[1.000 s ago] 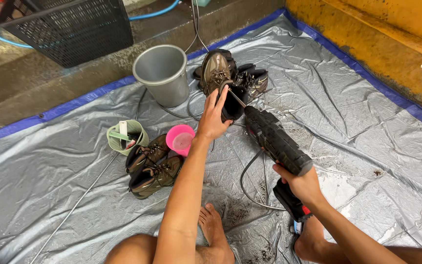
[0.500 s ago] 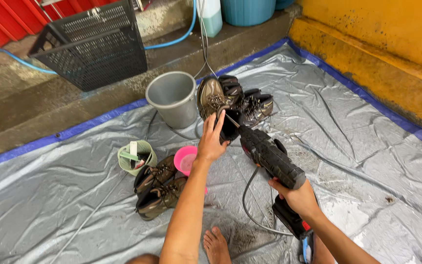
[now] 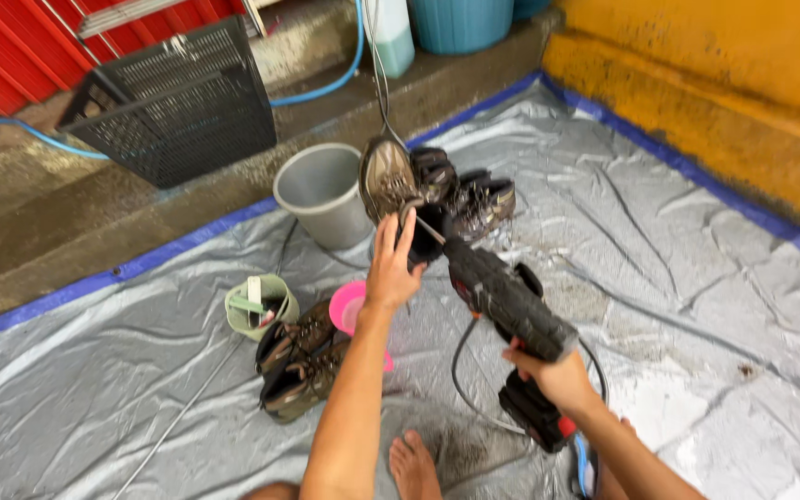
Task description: The person uses a handheld steam cleaner to clean several pairs of brown hiking boots placed on a tarp. They hold each boot with one hand and direct the steam nozzle with the other, rotating the boots to clean different areas.
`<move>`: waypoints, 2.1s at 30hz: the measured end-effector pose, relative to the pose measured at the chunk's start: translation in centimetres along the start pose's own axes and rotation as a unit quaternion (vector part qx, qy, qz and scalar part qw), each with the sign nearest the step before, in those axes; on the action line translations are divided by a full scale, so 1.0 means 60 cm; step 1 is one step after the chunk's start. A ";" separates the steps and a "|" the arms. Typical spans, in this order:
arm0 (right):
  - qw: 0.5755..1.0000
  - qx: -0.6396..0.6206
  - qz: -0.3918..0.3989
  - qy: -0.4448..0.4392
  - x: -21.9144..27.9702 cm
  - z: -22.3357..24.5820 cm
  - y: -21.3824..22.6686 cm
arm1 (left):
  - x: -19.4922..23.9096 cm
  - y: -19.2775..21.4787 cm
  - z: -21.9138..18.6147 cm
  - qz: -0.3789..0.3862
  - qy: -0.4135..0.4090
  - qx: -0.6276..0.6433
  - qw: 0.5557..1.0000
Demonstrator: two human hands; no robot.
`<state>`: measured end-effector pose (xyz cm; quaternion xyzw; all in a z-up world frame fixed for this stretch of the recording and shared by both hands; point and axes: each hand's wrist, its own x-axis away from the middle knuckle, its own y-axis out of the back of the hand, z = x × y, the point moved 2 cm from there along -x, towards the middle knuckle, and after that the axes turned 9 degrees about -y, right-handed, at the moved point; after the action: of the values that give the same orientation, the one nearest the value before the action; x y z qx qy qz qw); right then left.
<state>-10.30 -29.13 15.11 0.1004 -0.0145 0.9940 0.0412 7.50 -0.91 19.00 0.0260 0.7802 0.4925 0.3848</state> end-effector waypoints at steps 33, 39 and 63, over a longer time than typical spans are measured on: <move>0.984 -0.112 0.044 0.135 -0.003 -0.019 0.057 | -0.045 0.063 0.032 -0.147 -0.283 -0.378 0.869; 0.978 -0.107 0.052 0.174 -0.010 -0.031 0.065 | -0.070 0.092 0.008 -0.200 -0.329 -0.367 0.847; 0.980 -0.062 0.030 0.189 0.010 -0.012 0.075 | -0.092 0.058 -0.004 -0.176 -0.268 -0.304 0.897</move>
<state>-11.40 -33.54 14.45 -0.0926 -0.0708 0.9930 0.0198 10.04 -1.63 25.01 -0.0989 0.4519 0.6042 0.6488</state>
